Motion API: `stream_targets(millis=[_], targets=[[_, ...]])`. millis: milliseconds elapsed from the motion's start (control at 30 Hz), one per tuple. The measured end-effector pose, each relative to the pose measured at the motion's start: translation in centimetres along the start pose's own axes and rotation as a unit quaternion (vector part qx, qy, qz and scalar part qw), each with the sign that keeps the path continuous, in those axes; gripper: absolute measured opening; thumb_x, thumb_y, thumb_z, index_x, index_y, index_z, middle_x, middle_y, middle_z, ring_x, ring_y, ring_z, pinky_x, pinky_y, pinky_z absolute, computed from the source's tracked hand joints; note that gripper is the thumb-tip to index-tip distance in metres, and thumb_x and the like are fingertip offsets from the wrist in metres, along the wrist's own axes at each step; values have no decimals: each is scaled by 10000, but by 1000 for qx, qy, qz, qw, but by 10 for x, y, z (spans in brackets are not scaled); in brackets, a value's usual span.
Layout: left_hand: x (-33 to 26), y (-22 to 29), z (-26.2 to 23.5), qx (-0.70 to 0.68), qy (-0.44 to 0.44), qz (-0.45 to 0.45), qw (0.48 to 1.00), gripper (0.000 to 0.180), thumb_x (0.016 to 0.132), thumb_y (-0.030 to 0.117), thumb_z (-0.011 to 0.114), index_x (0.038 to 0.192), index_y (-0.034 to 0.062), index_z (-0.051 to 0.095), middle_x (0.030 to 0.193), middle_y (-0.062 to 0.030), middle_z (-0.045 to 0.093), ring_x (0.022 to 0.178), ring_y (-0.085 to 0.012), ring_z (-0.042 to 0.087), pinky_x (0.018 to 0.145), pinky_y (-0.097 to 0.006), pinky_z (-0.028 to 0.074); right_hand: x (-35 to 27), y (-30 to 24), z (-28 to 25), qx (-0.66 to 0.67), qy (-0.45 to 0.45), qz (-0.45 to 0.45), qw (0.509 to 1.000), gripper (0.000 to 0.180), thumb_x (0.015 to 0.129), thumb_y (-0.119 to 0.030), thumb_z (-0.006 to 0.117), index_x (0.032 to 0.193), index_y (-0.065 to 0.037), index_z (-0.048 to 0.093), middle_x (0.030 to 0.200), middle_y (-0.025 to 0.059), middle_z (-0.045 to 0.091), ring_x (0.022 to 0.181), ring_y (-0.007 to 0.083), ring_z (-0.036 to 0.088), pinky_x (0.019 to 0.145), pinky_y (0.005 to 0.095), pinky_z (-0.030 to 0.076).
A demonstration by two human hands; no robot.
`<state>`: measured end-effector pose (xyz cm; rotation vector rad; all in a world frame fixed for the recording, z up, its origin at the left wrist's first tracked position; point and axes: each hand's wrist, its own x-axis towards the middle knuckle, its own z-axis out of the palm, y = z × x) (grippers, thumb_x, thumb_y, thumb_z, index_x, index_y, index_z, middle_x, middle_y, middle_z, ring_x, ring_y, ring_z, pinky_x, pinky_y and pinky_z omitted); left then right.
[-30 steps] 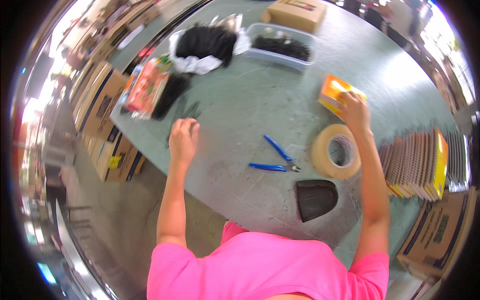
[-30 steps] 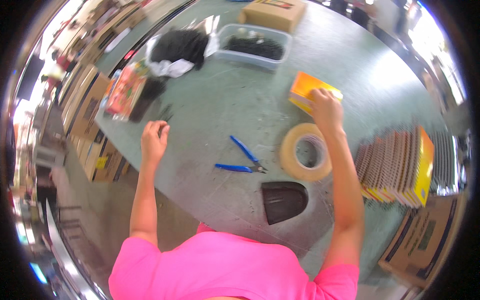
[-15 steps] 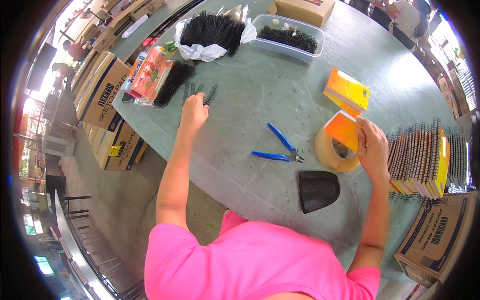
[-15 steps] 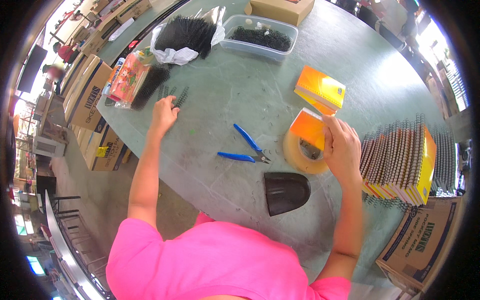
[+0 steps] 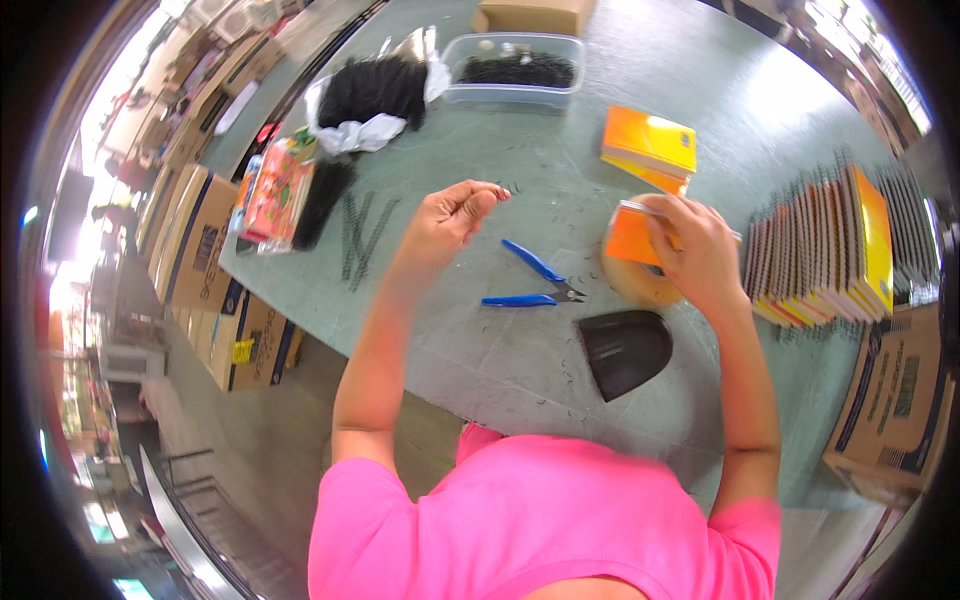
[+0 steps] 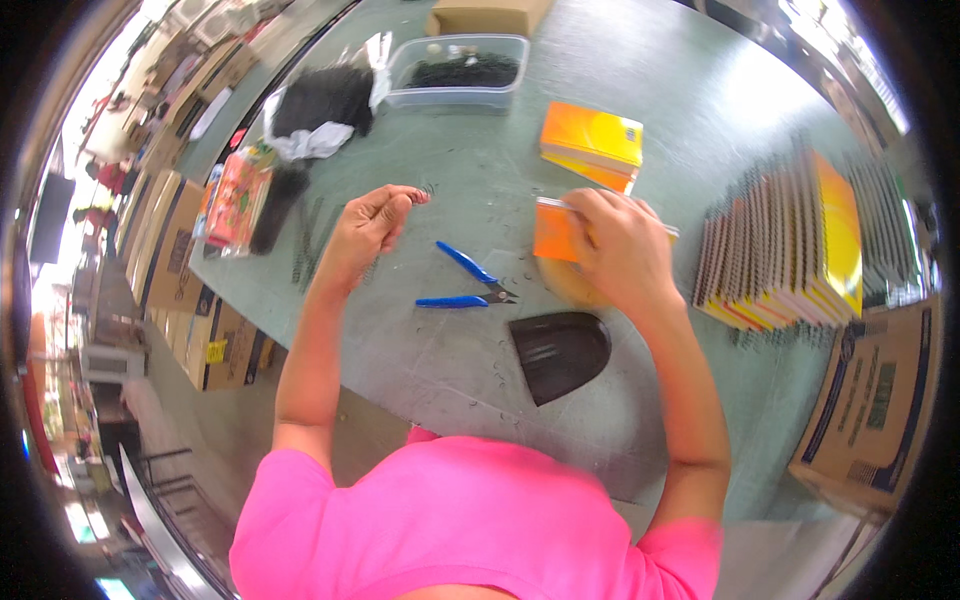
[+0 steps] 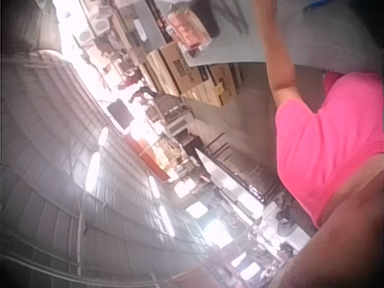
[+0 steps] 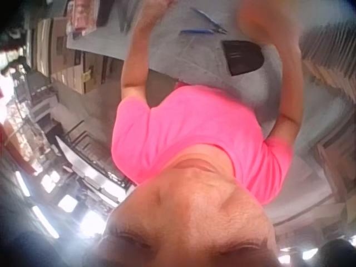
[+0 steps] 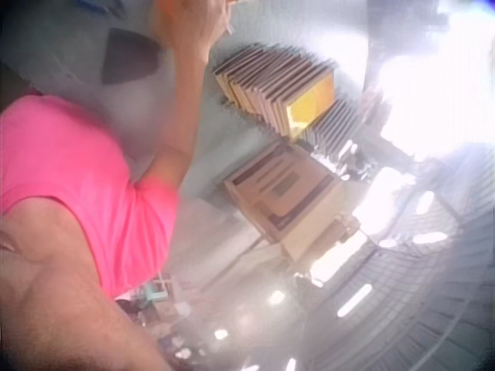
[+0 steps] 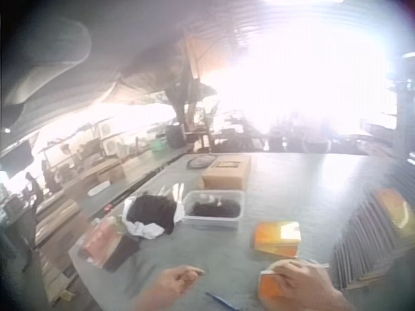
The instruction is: The person assembles notebooks by threading wire coils through the punched holes of the covers and paper, using pliers to trim the wire, and applying a black plastic binding strip to the edge.
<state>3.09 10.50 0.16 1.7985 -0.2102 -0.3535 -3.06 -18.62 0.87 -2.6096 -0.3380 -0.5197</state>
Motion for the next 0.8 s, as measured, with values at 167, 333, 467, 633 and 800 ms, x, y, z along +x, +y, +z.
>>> stream_targets(millis=[167, 333, 467, 633, 800], targets=[[16, -1, 37, -139, -80, 131, 978, 202, 887, 160, 621, 1023, 12, 604, 880, -43, 619, 763, -108, 551, 708, -241, 449, 0, 6, 5, 7, 38, -53, 998, 95, 829, -204, 600, 856, -114, 615, 823, 48, 675, 778, 240, 638, 705, 378, 463], [23, 3, 57, -132, -112, 120, 977, 182, 883, 144, 629, 1004, 11, 599, 871, -43, 621, 760, -100, 547, 687, -227, 440, -1, 8, 4, 3, 29, 16, 999, 108, 820, -215, 603, 835, -109, 600, 770, 62, 669, 741, 254, 641, 657, 391, 468], [21, 14, 76, -16, -102, 94, 990, 169, 885, 171, 637, 957, 18, 624, 804, -12, 616, 720, -70, 533, 639, -211, 424, 2, 10, 9, -20, 13, 39, 999, 141, 834, -217, 603, 924, -124, 660, 803, 65, 674, 718, 275, 644, 644, 388, 488], [17, 24, 103, 109, 9, 166, 980, 173, 888, 200, 639, 913, 28, 647, 728, 9, 603, 635, -47, 509, 586, -206, 412, -1, 7, 7, 40, 28, 19, 999, 179, 827, -196, 605, 980, -142, 681, 877, 68, 687, 783, 259, 657, 676, 372, 505], [22, 17, 113, 211, 119, 269, 932, 221, 849, 243, 691, 935, 42, 660, 722, -9, 625, 607, -87, 520, 586, -209, 422, -2, 5, 6, 51, 19, 12, 998, 170, 821, -181, 608, 963, -134, 690, 893, 64, 689, 805, 250, 659, 690, 363, 512]])
